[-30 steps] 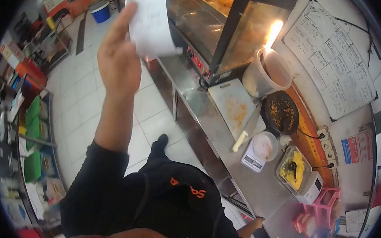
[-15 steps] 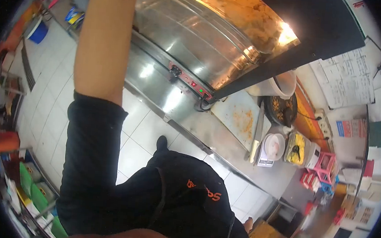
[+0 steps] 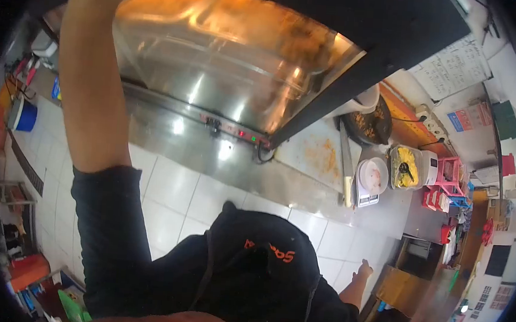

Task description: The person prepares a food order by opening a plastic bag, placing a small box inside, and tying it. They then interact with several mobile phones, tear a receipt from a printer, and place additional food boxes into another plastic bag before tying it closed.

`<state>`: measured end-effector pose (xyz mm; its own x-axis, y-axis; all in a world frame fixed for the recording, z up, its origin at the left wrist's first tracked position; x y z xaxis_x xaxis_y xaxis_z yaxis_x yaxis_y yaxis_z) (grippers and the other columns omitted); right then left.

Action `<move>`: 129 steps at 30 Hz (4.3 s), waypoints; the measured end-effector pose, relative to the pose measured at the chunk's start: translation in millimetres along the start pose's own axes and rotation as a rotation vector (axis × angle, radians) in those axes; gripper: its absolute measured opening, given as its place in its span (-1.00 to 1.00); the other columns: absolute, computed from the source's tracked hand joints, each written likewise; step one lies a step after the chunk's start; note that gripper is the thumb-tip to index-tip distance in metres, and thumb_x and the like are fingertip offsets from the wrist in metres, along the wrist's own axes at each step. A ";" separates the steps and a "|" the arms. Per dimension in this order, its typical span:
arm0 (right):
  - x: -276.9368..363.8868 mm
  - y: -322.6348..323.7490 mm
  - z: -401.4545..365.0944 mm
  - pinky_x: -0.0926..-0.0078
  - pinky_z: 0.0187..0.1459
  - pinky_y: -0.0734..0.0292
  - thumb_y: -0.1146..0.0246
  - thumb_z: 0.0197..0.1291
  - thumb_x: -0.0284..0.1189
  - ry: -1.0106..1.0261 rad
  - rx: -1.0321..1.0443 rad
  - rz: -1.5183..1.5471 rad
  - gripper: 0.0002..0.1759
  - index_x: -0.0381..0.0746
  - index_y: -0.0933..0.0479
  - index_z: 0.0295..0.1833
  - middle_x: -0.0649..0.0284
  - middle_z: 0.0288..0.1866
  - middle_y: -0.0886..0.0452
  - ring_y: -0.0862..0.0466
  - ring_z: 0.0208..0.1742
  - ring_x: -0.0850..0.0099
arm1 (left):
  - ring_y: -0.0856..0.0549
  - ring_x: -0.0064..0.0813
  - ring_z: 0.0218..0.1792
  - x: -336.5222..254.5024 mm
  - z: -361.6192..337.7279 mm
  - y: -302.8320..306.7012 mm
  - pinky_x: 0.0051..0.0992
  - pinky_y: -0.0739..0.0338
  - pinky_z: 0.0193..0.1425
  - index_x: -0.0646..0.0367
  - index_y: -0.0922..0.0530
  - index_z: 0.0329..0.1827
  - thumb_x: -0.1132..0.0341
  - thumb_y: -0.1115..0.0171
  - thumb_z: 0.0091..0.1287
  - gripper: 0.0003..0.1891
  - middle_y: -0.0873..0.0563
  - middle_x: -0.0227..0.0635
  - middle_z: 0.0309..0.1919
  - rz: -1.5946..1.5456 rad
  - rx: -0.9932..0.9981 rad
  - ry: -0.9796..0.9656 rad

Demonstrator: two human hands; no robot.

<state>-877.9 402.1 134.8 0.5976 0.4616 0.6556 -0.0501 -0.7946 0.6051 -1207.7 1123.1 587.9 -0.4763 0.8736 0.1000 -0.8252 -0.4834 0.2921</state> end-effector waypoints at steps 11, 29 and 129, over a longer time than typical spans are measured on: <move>-86.3 -44.6 59.8 -0.14 0.05 -0.49 -0.30 -0.01 -0.25 -0.115 0.047 -0.355 -0.21 -0.22 -0.21 0.35 -0.12 0.30 -0.33 -0.39 0.27 -0.07 | -0.47 -0.25 -0.08 -33.5 8.3 -8.3 -0.25 -0.08 0.13 0.22 -0.56 -0.22 0.21 0.07 0.08 -0.66 -0.57 -0.22 -0.25 -0.030 0.038 -0.082; -101.8 15.3 24.8 0.17 0.15 -0.46 -0.39 -0.11 -0.19 0.112 -0.073 -0.649 -0.27 -0.32 -0.41 0.19 -0.20 0.11 -0.50 -0.53 0.14 -0.05 | -0.63 -0.27 -0.22 31.3 -18.5 -58.3 -0.36 -0.48 -0.04 0.28 -0.55 -0.18 0.33 -0.04 0.32 -0.80 -0.64 -0.14 -0.25 0.134 -0.223 -0.575; 259.5 701.4 1225.4 0.49 -0.20 -0.49 -0.19 0.22 -0.46 0.990 -0.568 0.192 -0.84 -0.31 -0.63 -0.21 0.16 -0.32 -0.63 -0.62 -0.30 0.40 | -0.53 -0.42 0.05 -1622.7 -110.7 -521.2 -0.39 -0.32 0.16 0.19 -0.40 0.20 -0.36 0.20 0.30 -0.23 -0.60 -0.27 0.02 -1.506 1.701 0.769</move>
<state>222.6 -518.8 175.8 -0.3345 0.6590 0.6737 -0.5746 -0.7092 0.4085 -38.3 -48.8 168.1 -0.3413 0.0782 -0.9367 0.1093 0.9931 0.0430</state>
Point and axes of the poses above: each hand's wrist, its own z-axis towards the middle knuckle, its own y-axis out of the back of the hand, x = y × z, the point moved 2 cm from there along z, towards the middle knuckle
